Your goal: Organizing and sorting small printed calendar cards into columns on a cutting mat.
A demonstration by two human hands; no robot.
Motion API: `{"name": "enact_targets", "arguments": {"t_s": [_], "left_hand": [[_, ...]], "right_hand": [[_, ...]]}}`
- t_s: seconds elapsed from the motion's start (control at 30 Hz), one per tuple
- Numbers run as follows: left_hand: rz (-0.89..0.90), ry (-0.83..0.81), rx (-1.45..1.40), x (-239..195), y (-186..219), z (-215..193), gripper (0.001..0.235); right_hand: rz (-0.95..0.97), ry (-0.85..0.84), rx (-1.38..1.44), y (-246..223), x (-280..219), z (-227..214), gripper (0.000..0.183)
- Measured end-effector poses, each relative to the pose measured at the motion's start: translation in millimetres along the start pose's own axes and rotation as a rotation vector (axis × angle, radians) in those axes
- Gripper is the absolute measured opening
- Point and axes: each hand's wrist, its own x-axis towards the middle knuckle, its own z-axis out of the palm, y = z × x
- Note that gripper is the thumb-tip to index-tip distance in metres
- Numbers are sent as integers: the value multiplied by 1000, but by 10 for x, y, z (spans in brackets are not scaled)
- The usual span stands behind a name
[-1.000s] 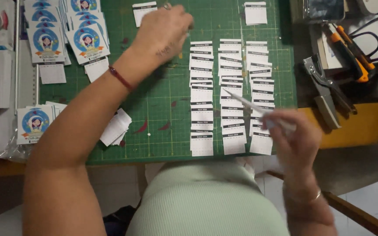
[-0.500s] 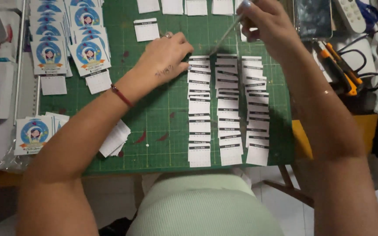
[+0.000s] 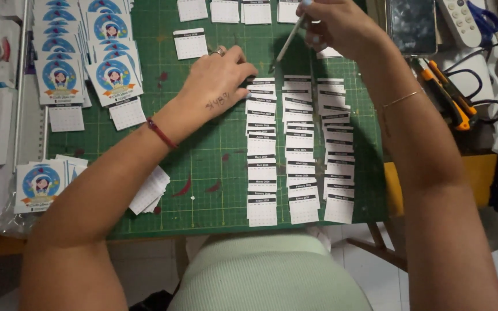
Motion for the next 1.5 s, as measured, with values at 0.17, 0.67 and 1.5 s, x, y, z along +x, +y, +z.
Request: {"name": "enact_targets", "arguments": {"t_s": [0.17, 0.67, 1.5], "left_hand": [[-9, -10, 51, 8, 8, -1, 38], [-150, -179, -315, 175, 65, -177, 34], [-192, -252, -558, 76, 259, -123, 25]], "right_hand": [[54, -5, -59, -55, -66, 62, 19], [9, -75, 22, -87, -110, 162, 21], [4, 435, -11, -449, -1833, 471, 19]]}}
